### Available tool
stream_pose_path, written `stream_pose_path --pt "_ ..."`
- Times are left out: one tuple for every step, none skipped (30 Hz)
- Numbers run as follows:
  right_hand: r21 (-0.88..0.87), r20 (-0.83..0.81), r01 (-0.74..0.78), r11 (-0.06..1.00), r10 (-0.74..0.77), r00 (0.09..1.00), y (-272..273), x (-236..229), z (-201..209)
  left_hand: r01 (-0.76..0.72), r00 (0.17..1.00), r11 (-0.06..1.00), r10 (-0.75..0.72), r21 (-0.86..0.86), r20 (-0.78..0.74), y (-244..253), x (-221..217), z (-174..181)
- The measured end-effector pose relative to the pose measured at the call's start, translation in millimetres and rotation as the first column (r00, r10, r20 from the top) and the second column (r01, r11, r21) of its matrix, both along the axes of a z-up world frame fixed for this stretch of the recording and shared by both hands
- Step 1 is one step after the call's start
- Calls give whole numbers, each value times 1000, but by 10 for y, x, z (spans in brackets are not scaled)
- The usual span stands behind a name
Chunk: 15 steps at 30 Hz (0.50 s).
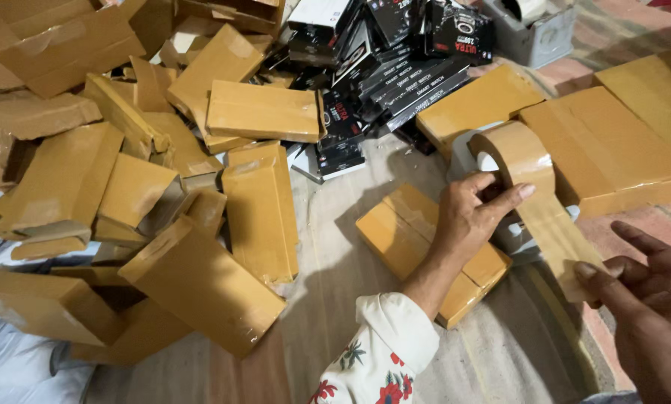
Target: The person places smartwatch boxes into small cardboard shipping boxes, seals them with packing tape, and stacks the finished packages. The person also opens a sealed box to reveal a smartwatch and its accessories before resealing it.
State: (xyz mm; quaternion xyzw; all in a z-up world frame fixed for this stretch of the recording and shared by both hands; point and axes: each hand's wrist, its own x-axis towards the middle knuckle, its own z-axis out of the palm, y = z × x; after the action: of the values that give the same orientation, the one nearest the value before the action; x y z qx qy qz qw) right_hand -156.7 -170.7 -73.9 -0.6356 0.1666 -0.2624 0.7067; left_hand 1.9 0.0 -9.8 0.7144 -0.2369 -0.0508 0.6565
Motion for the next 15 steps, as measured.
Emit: stream_pose_path --pt "-23 -9 -1 1000 1 1000 3 7 24 45 998 992 -39 -120 51 -26 22 -21" --pt "-46 -18 -3 999 2 1000 11 13 49 95 992 967 -72 -235 105 -53 49 -43" --pt "-64 -30 -7 998 5 1000 41 3 61 105 994 963 -98 -249 41 -55 65 -79" --pt "-69 -63 4 998 -9 998 71 -3 75 114 992 958 -125 -263 -23 -54 82 -115" --pt "-75 -98 15 997 -22 995 94 -14 93 121 984 953 -151 -277 -90 -54 91 -147" --pt "-80 -134 26 996 -36 990 113 -15 115 96 989 970 -117 -221 -87 -50 97 -170" --pt "-57 -180 21 998 -31 983 125 -5 143 74 993 983 -88 -167 -79 -56 106 -176" --pt "-33 -227 16 999 -24 974 132 6 175 52 996 992 -60 -112 -69 -60 105 -172" --pt "-10 -272 14 1000 -16 962 136 21 206 49 995 989 -61 -139 -80 -66 99 -155" --pt "10 -271 -1 1000 4 962 142 40 237 47 994 985 -62 -165 -90 -72 86 -124" --pt "29 -267 -18 999 26 963 151 79 272 43 993 981 -62 -191 -96 -68 81 -69" --pt "48 -261 -36 998 47 964 161 101 304 -23 1000 979 19 -204 -22 -68 57 -6" --pt "2 -291 -48 999 46 956 166 111 324 -90 993 971 103 -224 51 -78 4 55" --pt "-44 -321 -61 997 43 946 170 121 335 -153 975 957 187 -248 122 -77 -46 124" --pt "-90 -349 -76 993 40 936 166 134 345 -215 954 960 246 -182 170 -60 -103 201"
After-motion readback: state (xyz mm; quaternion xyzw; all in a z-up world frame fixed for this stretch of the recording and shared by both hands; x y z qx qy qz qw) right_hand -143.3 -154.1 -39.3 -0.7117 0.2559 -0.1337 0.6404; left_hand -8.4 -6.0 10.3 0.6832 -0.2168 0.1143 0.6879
